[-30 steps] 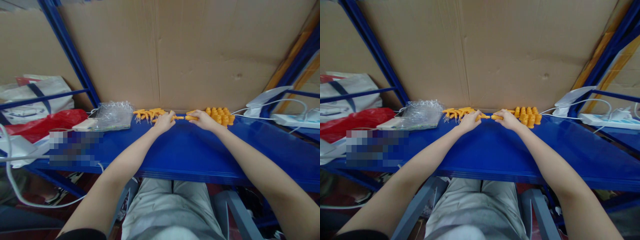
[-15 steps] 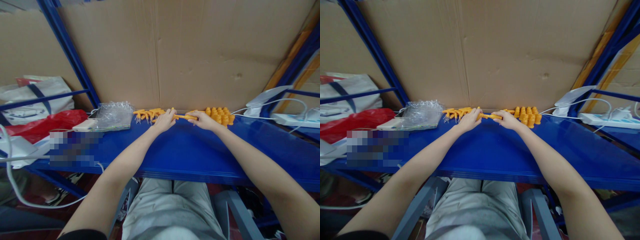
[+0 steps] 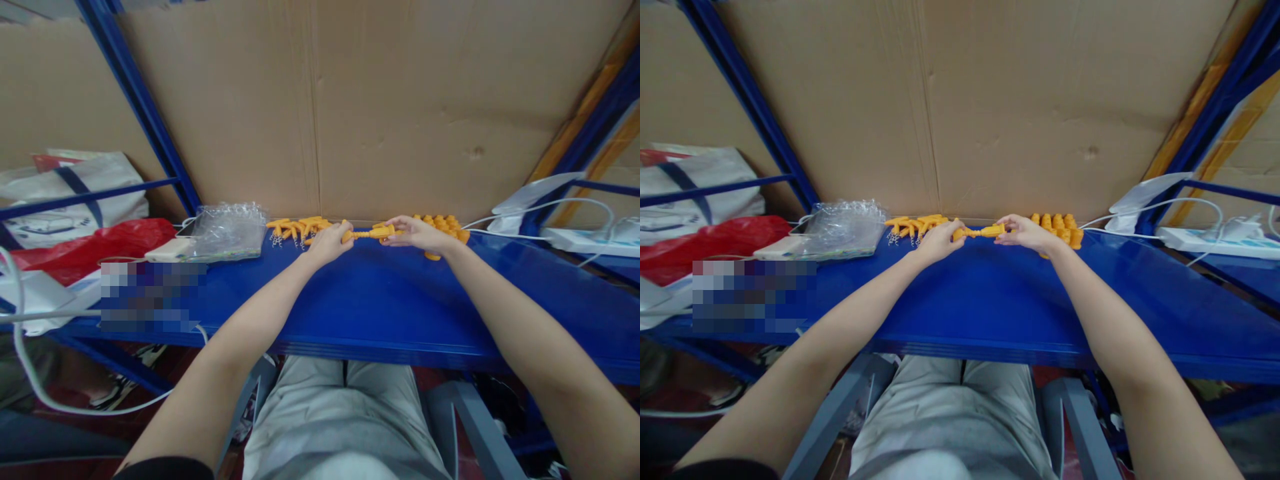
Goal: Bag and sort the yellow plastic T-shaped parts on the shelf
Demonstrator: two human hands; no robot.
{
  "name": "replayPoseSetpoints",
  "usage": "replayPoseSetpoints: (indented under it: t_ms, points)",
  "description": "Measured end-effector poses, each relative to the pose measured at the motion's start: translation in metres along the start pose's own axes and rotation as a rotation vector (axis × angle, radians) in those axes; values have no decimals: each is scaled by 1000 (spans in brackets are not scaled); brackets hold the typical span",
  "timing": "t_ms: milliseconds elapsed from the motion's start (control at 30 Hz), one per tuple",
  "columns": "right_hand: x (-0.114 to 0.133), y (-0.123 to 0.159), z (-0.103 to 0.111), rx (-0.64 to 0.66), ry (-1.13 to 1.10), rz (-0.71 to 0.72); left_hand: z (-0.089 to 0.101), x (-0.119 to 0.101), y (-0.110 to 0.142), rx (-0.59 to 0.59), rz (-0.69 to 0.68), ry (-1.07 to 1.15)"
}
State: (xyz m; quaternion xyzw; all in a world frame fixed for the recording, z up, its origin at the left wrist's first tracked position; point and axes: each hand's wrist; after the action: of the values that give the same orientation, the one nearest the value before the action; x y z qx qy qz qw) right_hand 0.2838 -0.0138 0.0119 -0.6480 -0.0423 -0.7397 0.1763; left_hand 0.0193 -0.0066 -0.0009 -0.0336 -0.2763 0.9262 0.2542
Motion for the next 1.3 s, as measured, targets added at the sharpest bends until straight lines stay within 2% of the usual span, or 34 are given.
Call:
replayPoseSetpoints:
  t_ms: [133,300,433,500,700,833,1067,1167,1233,1300]
  points:
    - [3,4,-3,-1,-79,-116,2,0,0,-14,18,31]
    - [5,5,-17,-91,-82,-135,6,-1,2,-30,59,42]
    - [9,6,-22,-103,-98,-167,7,-3,3,-24,74,51]
    - [10,7,-22,-81,-120,-182,7,-4,3,-13,95,43]
    - [9,10,-14,89,-213,-142,8,-4,2,-37,141,23]
    - [8,7,-18,29,-199,-134,9,-5,3,-52,145,41]
    - [12,4,-31,-144,-48,-258,9,-6,3,-59,143,69]
    - [13,6,-23,-68,-50,-262,8,-6,2,-63,166,95]
    - [11,8,-16,7,-63,-208,7,-5,1,-64,172,101]
    - [9,8,-11,15,-79,-128,7,-5,1,-65,163,97]
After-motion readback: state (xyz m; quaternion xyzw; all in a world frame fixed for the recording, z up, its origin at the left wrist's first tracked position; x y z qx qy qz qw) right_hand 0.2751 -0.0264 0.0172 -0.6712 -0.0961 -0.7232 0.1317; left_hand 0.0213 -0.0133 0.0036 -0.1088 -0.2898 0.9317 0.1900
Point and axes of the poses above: each hand's wrist, its own y-axis away from the middle knuckle, its own z-axis out of the back of the hand, x = y × z, and after that the axes turned 12 degrees about -y, right-handed
